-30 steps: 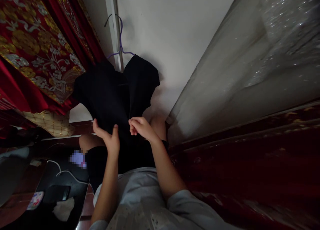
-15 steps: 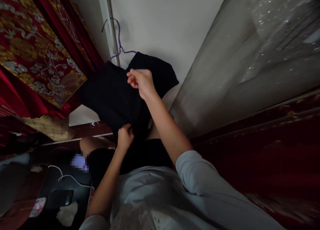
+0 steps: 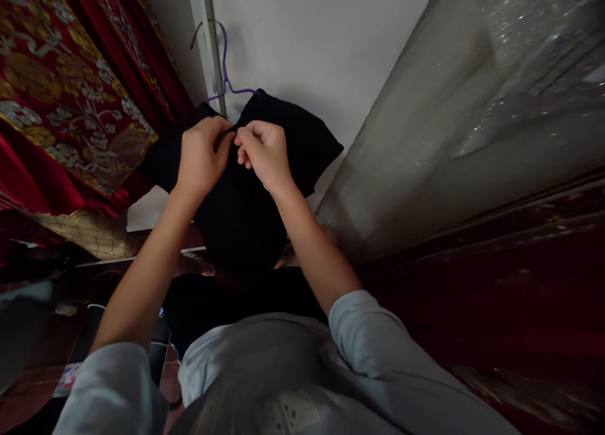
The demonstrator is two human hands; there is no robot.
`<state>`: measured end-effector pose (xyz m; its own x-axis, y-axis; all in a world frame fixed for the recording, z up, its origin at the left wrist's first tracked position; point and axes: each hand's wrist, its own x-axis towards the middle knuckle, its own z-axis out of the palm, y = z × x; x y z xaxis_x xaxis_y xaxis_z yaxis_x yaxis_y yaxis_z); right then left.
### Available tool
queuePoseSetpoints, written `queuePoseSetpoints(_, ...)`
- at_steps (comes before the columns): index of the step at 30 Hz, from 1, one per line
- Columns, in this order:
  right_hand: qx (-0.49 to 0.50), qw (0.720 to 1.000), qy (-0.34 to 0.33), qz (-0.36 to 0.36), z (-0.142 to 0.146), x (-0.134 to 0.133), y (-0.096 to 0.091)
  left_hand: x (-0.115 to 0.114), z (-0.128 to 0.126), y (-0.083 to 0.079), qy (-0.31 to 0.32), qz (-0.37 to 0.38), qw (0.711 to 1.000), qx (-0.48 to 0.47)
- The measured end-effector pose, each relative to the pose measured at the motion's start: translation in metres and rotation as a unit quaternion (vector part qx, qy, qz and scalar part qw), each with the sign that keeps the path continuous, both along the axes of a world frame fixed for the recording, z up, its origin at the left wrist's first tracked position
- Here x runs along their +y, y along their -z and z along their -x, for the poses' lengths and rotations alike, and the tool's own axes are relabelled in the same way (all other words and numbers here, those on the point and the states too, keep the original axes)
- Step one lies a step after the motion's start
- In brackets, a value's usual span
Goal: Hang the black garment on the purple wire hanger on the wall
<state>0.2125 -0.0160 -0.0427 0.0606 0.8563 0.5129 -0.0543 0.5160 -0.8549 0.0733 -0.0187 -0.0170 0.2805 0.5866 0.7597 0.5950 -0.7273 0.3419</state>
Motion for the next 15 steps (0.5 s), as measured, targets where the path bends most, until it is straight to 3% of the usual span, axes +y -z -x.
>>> queuePoseSetpoints(2, -0.027, 0.998, 0.051, -0.022, 0.003, 0.010, 0.007, -0.002, -0.006, -0.004, -0.016, -0.016, 1.000, 0.010)
queuePoseSetpoints(5, -0.066, 0.992, 0.105, -0.007, 0.009, 0.022, 0.034, -0.008, -0.004, -0.009, -0.053, -0.069, 0.996, -0.014)
queuePoseSetpoints(7, -0.076, 0.991, 0.106, 0.033, 0.012, 0.022, 0.056, -0.005, 0.014, -0.015, -0.084, -0.116, 0.987, -0.074)
queuePoseSetpoints(10, -0.038, 0.993, 0.067, 0.087, 0.014, 0.010, 0.084, 0.014, 0.071, -0.014, -0.127, -0.129, 0.958, -0.224)
queuePoseSetpoints(12, 0.011, 0.994, 0.023, 0.104, 0.018, -0.005, 0.094, 0.029, 0.111, 0.005, -0.141, -0.055, 0.932, -0.330)
queuePoseSetpoints(15, 0.083, 0.988, -0.037, 0.127, 0.028, -0.028, 0.103, 0.029, 0.134, 0.062, -0.079, 0.126, 0.905, -0.398)
